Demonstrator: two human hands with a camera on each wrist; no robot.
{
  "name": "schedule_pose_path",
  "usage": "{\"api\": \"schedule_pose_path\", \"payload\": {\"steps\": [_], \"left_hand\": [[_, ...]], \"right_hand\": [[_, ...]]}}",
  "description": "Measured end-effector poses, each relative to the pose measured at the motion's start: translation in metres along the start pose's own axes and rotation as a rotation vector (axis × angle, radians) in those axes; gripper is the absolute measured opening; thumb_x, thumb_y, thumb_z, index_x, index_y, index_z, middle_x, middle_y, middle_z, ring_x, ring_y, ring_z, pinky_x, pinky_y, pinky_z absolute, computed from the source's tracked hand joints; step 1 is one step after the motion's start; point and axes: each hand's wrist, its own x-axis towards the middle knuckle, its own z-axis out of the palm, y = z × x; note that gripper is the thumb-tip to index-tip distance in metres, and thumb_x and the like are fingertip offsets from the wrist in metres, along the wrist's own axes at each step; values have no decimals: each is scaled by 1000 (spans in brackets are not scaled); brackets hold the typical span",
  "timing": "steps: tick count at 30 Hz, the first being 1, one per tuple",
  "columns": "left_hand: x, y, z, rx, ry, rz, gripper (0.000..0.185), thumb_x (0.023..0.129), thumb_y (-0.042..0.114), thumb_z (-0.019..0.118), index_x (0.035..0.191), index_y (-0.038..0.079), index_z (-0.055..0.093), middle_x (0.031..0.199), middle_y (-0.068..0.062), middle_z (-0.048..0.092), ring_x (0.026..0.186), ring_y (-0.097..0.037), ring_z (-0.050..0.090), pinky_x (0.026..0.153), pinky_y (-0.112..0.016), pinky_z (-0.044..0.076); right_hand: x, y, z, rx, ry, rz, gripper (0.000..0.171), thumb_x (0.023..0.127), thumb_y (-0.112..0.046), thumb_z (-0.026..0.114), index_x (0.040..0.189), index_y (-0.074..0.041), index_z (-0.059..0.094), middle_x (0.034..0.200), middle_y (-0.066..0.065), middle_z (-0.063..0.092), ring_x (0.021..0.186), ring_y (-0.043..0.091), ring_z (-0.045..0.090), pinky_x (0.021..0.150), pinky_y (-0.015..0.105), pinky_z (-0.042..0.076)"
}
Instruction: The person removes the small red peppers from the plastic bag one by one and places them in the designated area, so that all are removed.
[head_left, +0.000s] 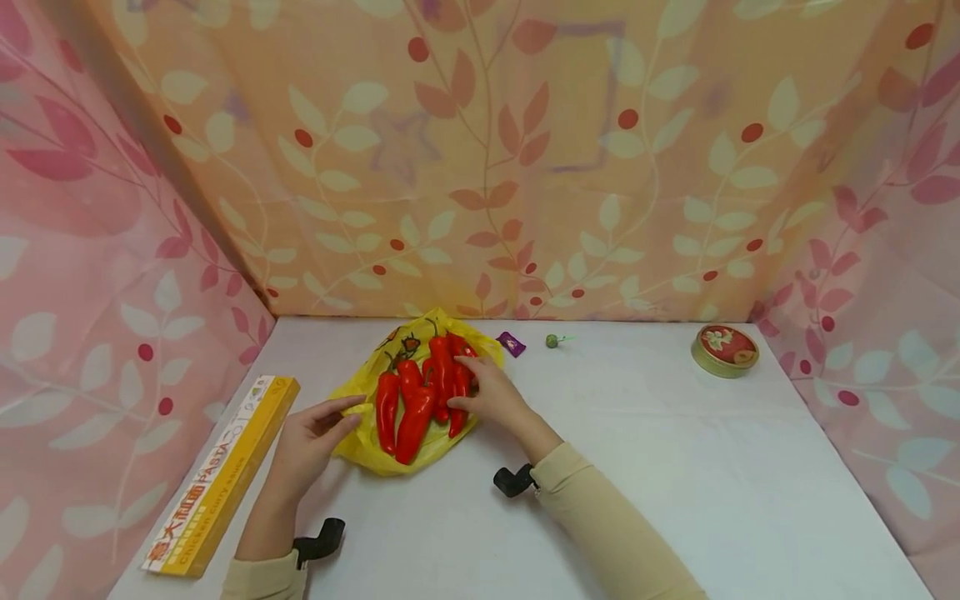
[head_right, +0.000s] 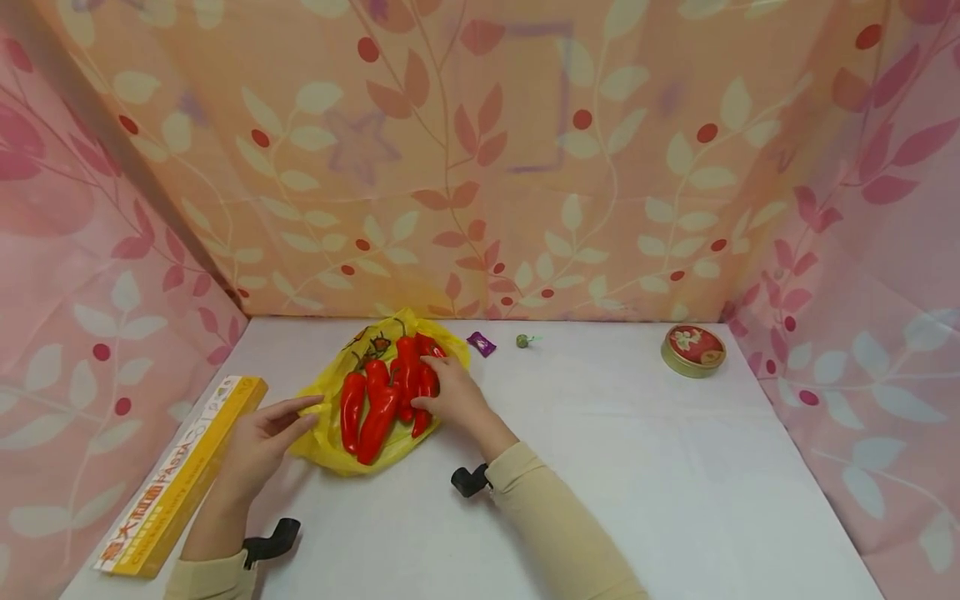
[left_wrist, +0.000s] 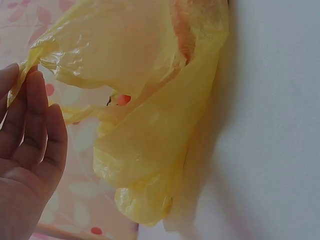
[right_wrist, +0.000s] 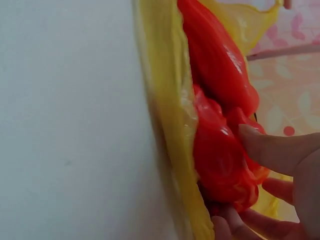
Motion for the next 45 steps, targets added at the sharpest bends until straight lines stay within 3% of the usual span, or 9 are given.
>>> {"api": "schedule_pose_path", "payload": {"steps": [4, 10, 18, 23, 28, 35, 38, 45], "left_hand": [[-1, 0, -1, 0, -3, 0, 32, 97, 27, 69, 127, 14, 71, 125, -9, 68, 97, -14, 58, 82, -15, 55], [-1, 2, -2, -13, -9, 0, 33, 97, 26, 69, 127, 13, 71, 127, -11, 67, 98, -14, 58, 83, -14, 54], [-1, 3, -3, 9, -8, 6, 33, 97, 26, 69, 128, 13, 71, 127, -10, 68, 99, -14, 57, 83, -14, 54], [-1, 3, -3, 28, 3, 2, 33, 97, 27, 69, 128, 15, 71, 127, -8, 68, 100, -13, 55, 82, -14, 54], [-1, 3, -4, 20, 0, 7, 33, 98, 27, 68, 128, 14, 71, 128, -9, 67, 101, -13, 56, 82, -14, 54], [-3, 2, -4, 18, 4, 5, 33, 98, 27, 68, 128, 14, 71, 129, -10, 66, 102, -11, 56, 84, -13, 53], [-3, 2, -4, 16, 4, 10, 32, 98, 26, 68, 128, 13, 71, 128, -10, 67, 101, -11, 56, 83, -13, 54], [-2, 0, -3, 30, 7, -5, 33, 98, 29, 68, 127, 14, 71, 127, -9, 68, 99, -13, 56, 83, -14, 54]], "right_hand": [[-1, -3, 6, -24, 49, 17, 78, 85, -28, 83, 152, -18, 45, 146, 16, 47, 134, 34, 49, 107, 53, 47], [-2, -8, 8, 35, 143, 50, 76, 82, -10, 83, 149, -14, 48, 147, 14, 51, 136, 34, 48, 107, 51, 48], [-6, -8, 3, 201, 147, 81, 64, 85, -8, 80, 143, -13, 56, 122, 13, 67, 100, 27, 68, 82, 37, 61], [-7, -6, 0, 258, 138, 84, 54, 88, -11, 78, 139, -17, 62, 115, 14, 70, 102, 27, 68, 83, 37, 61], [-12, -6, -6, 281, 153, 101, 48, 93, -16, 73, 137, -31, 64, 123, 13, 67, 112, 30, 63, 82, 37, 61], [-22, -9, -23, 310, 79, 11, 53, 97, -14, 67, 146, -29, 55, 143, 9, 59, 124, 30, 59, 95, 42, 57], [-27, -10, -30, 342, 47, 12, 53, 99, -13, 63, 148, -30, 53, 146, 7, 57, 127, 30, 58, 97, 43, 56], [-40, -7, -49, 413, 59, 33, 48, 100, -16, 61, 146, -27, 55, 143, 9, 58, 122, 34, 62, 91, 44, 59]]}}
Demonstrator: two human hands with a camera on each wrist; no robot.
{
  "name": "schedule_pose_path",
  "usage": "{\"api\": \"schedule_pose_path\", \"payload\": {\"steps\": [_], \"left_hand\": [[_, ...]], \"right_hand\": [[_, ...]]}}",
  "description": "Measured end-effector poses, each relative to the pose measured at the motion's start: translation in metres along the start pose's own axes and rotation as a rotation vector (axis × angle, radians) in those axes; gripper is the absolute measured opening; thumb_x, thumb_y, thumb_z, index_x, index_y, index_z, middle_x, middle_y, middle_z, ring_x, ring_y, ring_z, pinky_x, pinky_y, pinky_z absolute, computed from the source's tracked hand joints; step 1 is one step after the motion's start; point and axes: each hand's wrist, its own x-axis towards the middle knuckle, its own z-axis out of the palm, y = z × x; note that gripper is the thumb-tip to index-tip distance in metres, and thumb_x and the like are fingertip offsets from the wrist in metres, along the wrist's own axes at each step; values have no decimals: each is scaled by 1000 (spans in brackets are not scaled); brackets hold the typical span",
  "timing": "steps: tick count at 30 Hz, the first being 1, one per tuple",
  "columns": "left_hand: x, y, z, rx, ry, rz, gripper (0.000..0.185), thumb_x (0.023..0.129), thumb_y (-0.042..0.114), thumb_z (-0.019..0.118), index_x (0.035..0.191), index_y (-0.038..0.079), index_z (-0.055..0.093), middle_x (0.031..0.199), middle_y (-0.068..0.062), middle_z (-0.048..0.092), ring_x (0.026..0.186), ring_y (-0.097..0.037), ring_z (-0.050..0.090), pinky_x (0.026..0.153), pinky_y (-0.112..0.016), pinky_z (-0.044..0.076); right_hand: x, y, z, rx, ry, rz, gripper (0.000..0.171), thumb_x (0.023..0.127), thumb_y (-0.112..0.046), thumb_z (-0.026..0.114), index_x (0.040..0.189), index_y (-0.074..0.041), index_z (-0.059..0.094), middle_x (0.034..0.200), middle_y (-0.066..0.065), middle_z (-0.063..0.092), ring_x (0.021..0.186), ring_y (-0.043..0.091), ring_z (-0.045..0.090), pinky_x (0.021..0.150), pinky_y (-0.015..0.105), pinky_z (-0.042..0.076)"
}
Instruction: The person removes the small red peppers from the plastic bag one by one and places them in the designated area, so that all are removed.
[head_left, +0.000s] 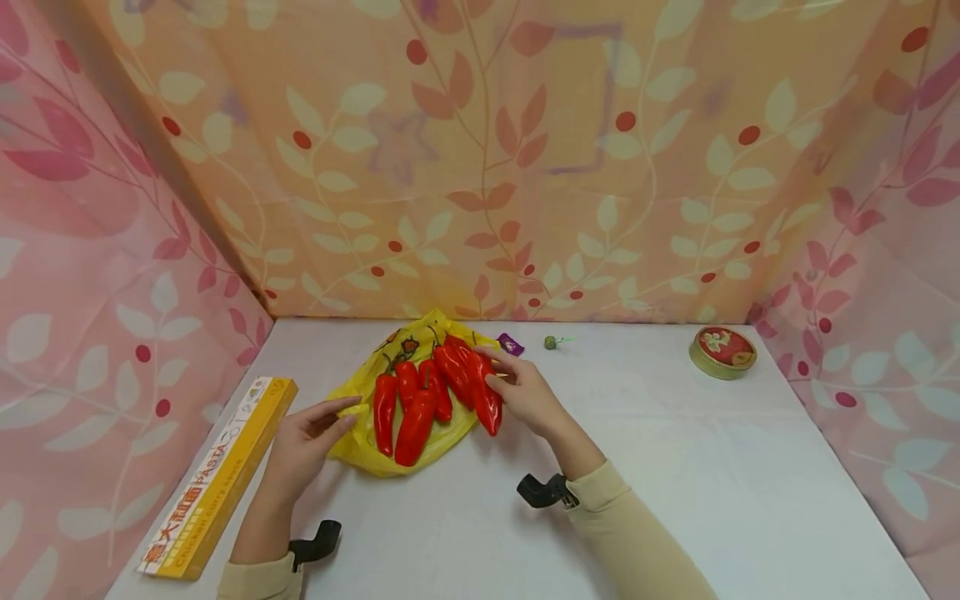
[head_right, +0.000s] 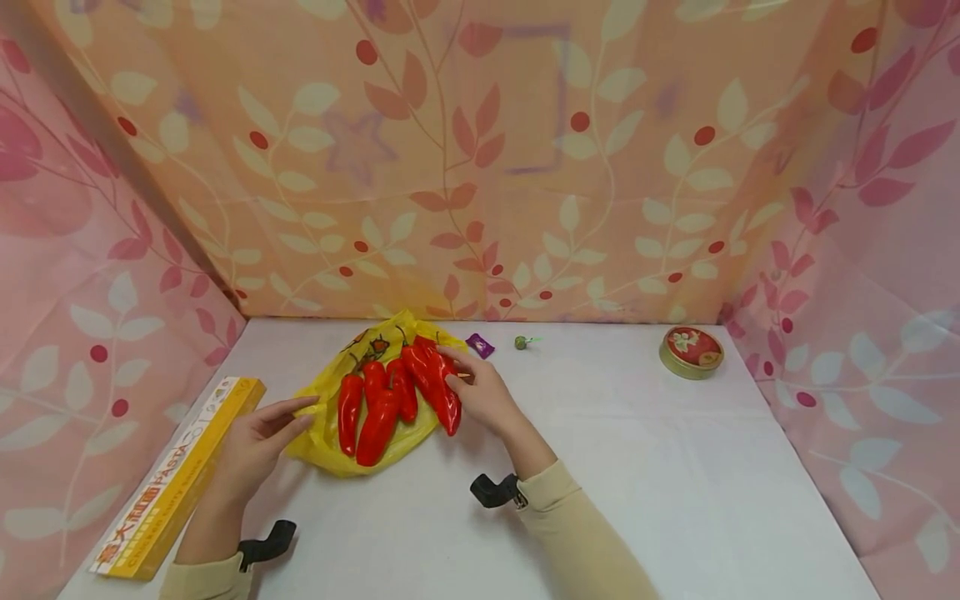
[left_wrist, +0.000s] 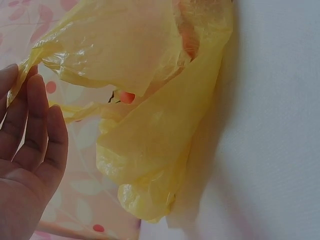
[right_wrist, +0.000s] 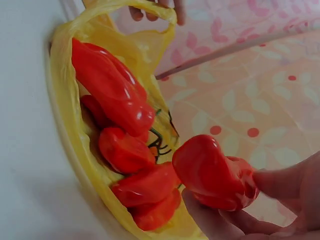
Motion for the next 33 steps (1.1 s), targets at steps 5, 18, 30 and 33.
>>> {"api": "schedule_pose_path", "payload": {"steps": [5, 18, 30, 33], "left_hand": [[0, 0, 0, 8, 1, -10, 34, 98, 30, 68, 128, 14, 71, 128, -10, 67, 100, -13, 56, 84, -13, 53], [1, 0, 0, 27, 1, -24, 34, 98, 32, 68, 127, 15, 71, 126, -9, 68, 99, -15, 56, 82, -15, 54], [1, 2, 0, -7, -6, -56, 35, 98, 29, 68, 129, 14, 70, 129, -10, 66, 101, -16, 55, 83, -15, 54], [1, 2, 1, -14, -5, -53, 34, 97, 28, 69, 129, 15, 70, 129, -9, 67, 101, -16, 55, 83, -15, 54]], "right_hand": [[-8, -2, -14, 16, 38, 16, 57, 91, -30, 76, 143, -31, 54, 136, 7, 59, 118, 30, 62, 83, 43, 61], [-33, -1, -52, -153, 166, -25, 61, 92, -32, 75, 148, -32, 51, 130, 13, 64, 113, 33, 62, 78, 43, 62], [-66, 11, -97, -241, 201, 23, 63, 91, -37, 75, 148, -30, 50, 137, 18, 59, 113, 38, 62, 76, 42, 62], [-72, 16, -107, -253, 201, 26, 63, 92, -38, 75, 149, -30, 50, 137, 18, 58, 113, 38, 62, 75, 43, 62]]}}
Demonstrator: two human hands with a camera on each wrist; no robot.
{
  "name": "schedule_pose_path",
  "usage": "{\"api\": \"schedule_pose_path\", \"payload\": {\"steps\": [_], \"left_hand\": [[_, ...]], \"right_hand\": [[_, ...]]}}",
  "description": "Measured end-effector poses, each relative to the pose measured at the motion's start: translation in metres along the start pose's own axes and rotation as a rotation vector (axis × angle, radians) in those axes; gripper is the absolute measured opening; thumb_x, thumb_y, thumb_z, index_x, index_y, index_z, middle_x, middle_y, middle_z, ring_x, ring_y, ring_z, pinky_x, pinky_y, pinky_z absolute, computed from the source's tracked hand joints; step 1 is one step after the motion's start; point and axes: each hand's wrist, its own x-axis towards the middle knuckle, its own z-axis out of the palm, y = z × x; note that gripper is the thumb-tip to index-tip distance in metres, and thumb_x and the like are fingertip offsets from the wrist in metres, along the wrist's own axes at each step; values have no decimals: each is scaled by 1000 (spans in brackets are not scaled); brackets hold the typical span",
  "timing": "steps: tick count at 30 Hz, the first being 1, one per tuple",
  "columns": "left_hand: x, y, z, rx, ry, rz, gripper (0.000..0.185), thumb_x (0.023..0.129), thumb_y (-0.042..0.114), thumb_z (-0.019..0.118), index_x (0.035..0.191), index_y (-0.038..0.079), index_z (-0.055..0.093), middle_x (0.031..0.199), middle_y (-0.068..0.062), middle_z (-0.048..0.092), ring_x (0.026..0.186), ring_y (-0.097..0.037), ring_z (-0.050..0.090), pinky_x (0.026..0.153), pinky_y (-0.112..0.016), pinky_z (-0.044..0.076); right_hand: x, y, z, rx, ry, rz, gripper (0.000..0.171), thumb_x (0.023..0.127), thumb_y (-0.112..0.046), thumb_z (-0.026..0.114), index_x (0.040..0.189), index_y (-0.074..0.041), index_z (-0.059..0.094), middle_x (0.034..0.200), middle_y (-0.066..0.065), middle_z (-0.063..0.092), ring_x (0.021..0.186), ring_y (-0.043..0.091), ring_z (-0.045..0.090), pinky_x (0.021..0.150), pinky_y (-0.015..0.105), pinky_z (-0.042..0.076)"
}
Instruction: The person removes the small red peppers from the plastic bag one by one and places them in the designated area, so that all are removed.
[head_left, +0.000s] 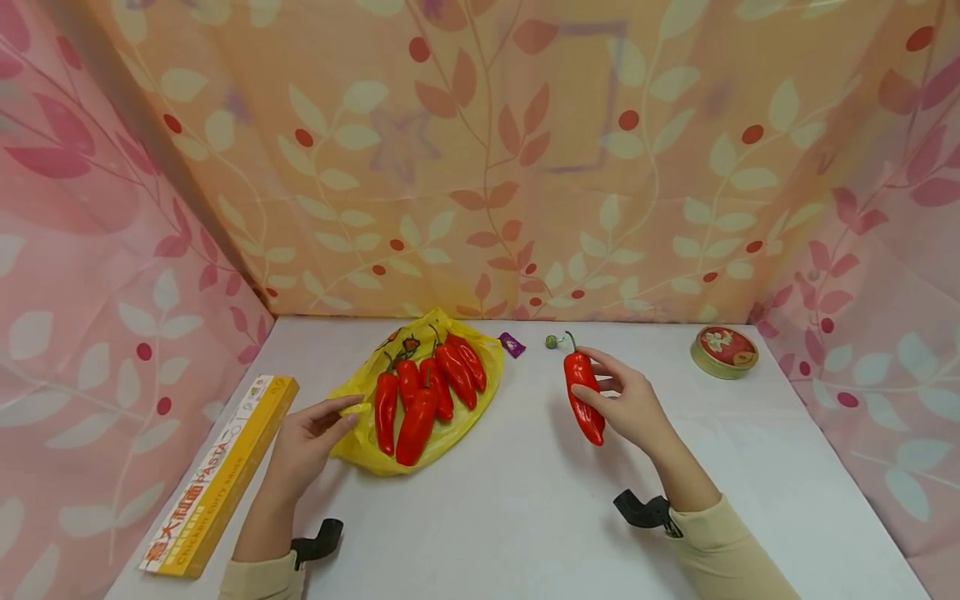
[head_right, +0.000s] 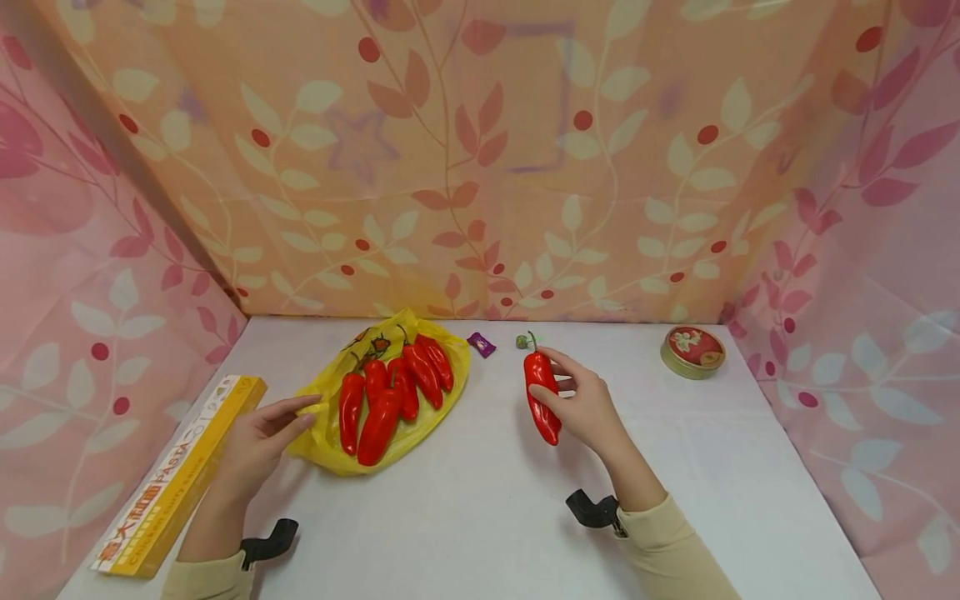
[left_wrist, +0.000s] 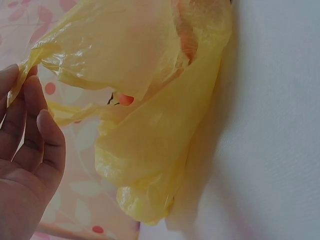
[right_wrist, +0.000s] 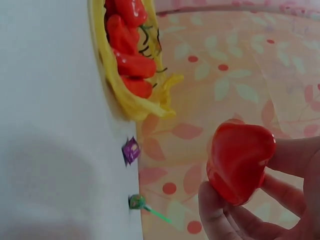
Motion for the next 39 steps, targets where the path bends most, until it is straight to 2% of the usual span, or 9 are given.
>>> {"api": "schedule_pose_path", "payload": {"steps": [11, 17, 20, 26, 39], "left_hand": [[0, 2, 2, 24, -11, -45, 35, 97, 33, 69, 129, 18, 70, 126, -7, 67, 103, -18, 54, 83, -15, 53], [-1, 1, 1, 32, -18, -45, 36, 97, 34, 69, 130, 19, 70, 125, -7, 67, 103, -19, 53, 82, -16, 53], [-1, 1, 1, 30, -16, -44, 36, 96, 35, 70, 128, 19, 71, 124, -7, 67, 101, -19, 54, 81, -16, 54], [-2, -1, 1, 9, -10, -22, 35, 96, 32, 70, 128, 16, 71, 122, -8, 68, 99, -18, 55, 80, -17, 54], [-1, -2, 3, -21, -15, 32, 34, 96, 29, 70, 127, 15, 71, 126, -8, 68, 100, -14, 56, 84, -14, 53]], "right_hand": [[-15, 23, -36, -62, 43, 39, 68, 93, -42, 72, 153, -30, 44, 138, 22, 57, 118, 42, 58, 77, 46, 62], [-24, 41, -60, -67, 53, 99, 69, 94, -43, 70, 155, -29, 40, 142, 26, 53, 121, 45, 56, 78, 46, 62], [-27, 52, -70, -49, 56, 138, 71, 95, -45, 68, 157, -29, 38, 144, 27, 51, 121, 45, 57, 80, 43, 62], [-33, 74, -92, -57, 62, 204, 76, 95, -50, 66, 159, -27, 33, 148, 29, 46, 125, 48, 54, 78, 36, 62], [-47, 110, -123, -170, 9, 270, 80, 97, -50, 62, 161, -20, 23, 150, 37, 37, 128, 57, 45, 81, 49, 61]]}}
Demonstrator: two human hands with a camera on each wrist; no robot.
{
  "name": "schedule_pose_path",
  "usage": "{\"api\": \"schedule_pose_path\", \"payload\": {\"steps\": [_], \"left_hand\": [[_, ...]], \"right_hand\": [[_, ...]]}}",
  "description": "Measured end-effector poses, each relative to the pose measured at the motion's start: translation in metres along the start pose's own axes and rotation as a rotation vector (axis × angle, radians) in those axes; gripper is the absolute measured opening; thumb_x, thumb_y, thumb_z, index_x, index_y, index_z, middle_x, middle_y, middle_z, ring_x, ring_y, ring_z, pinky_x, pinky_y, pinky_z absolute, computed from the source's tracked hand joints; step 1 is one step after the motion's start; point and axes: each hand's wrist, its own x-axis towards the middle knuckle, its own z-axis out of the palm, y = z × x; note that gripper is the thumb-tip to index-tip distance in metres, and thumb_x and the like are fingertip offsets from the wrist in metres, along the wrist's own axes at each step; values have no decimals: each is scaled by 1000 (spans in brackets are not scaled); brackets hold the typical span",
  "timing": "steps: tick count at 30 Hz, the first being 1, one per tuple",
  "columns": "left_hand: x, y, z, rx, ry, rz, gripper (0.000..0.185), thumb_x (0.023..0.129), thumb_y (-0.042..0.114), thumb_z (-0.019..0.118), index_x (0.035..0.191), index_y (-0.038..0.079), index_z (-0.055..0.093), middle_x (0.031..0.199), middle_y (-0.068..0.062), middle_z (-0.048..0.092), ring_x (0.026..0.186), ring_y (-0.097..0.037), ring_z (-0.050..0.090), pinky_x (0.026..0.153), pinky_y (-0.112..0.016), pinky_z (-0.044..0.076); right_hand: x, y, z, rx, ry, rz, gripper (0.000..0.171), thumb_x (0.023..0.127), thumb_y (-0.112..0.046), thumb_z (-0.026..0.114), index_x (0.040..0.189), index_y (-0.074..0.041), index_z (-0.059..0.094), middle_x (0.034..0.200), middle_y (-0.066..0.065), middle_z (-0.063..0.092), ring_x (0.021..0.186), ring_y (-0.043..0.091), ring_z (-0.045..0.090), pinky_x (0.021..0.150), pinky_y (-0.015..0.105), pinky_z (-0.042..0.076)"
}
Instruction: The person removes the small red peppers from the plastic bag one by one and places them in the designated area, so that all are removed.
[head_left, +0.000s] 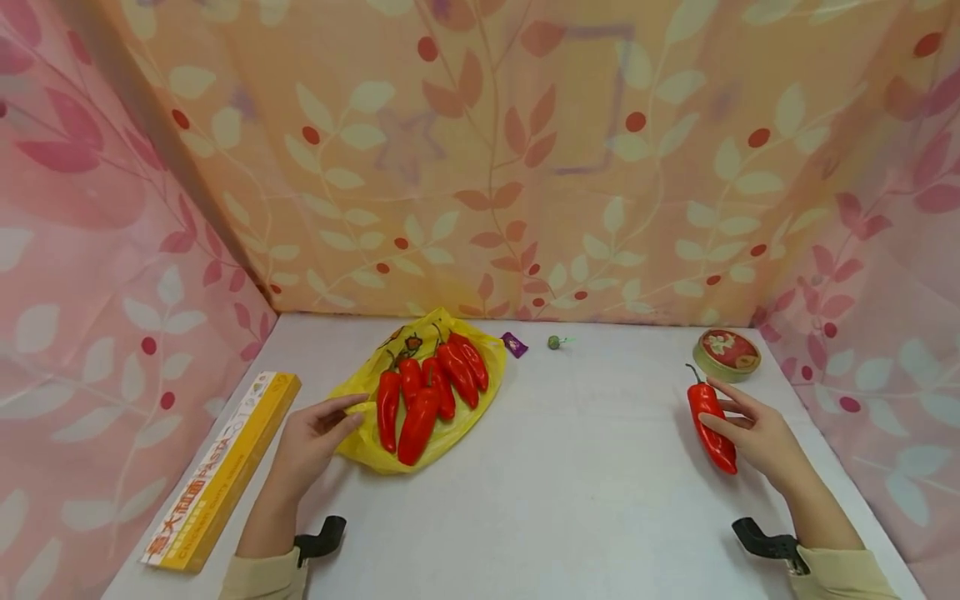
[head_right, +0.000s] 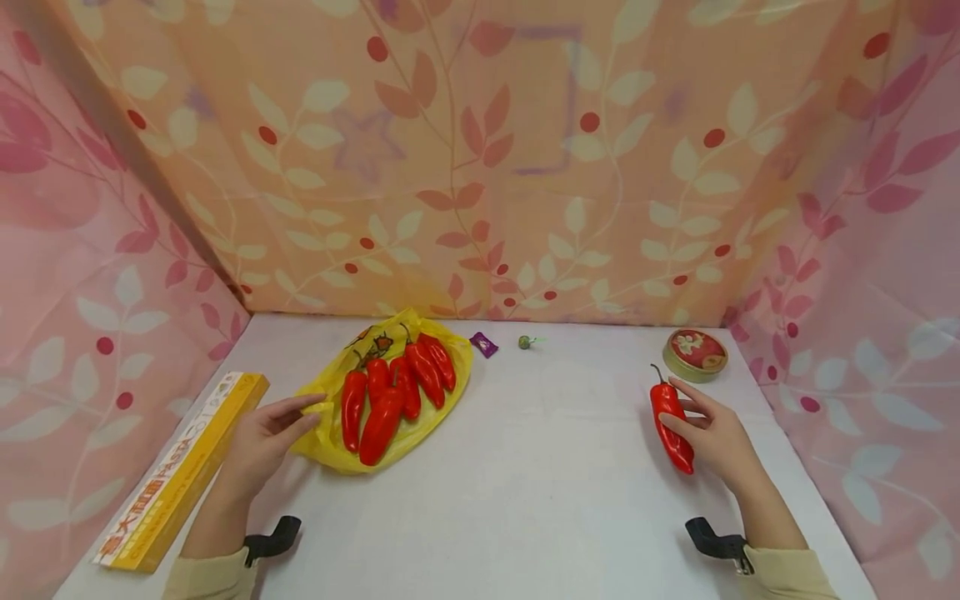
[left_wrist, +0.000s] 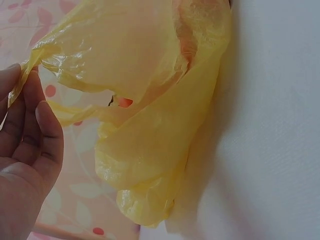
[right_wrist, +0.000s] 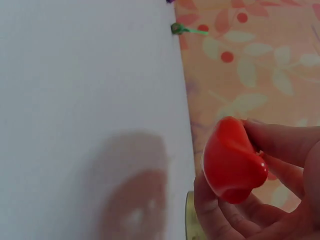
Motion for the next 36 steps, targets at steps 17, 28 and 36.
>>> {"api": "schedule_pose_path", "payload": {"steps": [17, 28, 36], "left_hand": [[2, 2, -1, 15, 0, -26, 35, 96, 32, 70, 128, 17, 71, 129, -6, 66, 104, -15, 55, 86, -13, 52], [0, 2, -2, 23, 11, -24, 34, 96, 30, 70, 128, 17, 71, 126, -7, 67, 101, -15, 55, 83, -14, 53], [-1, 2, -2, 20, 10, -37, 34, 96, 30, 70, 128, 18, 71, 126, -6, 67, 101, -16, 55, 83, -14, 53]], "right_hand": [[8, 54, -20, -126, -33, 63, 86, 96, -51, 63, 160, -8, 24, 144, 42, 37, 124, 59, 41, 79, 52, 61], [6, 58, -23, -198, -34, 17, 86, 96, -52, 62, 159, -7, 24, 142, 42, 39, 121, 59, 43, 81, 58, 58], [6, 56, -27, -183, -16, 19, 86, 97, -50, 63, 159, -5, 24, 141, 41, 42, 121, 60, 44, 82, 56, 59]]}}
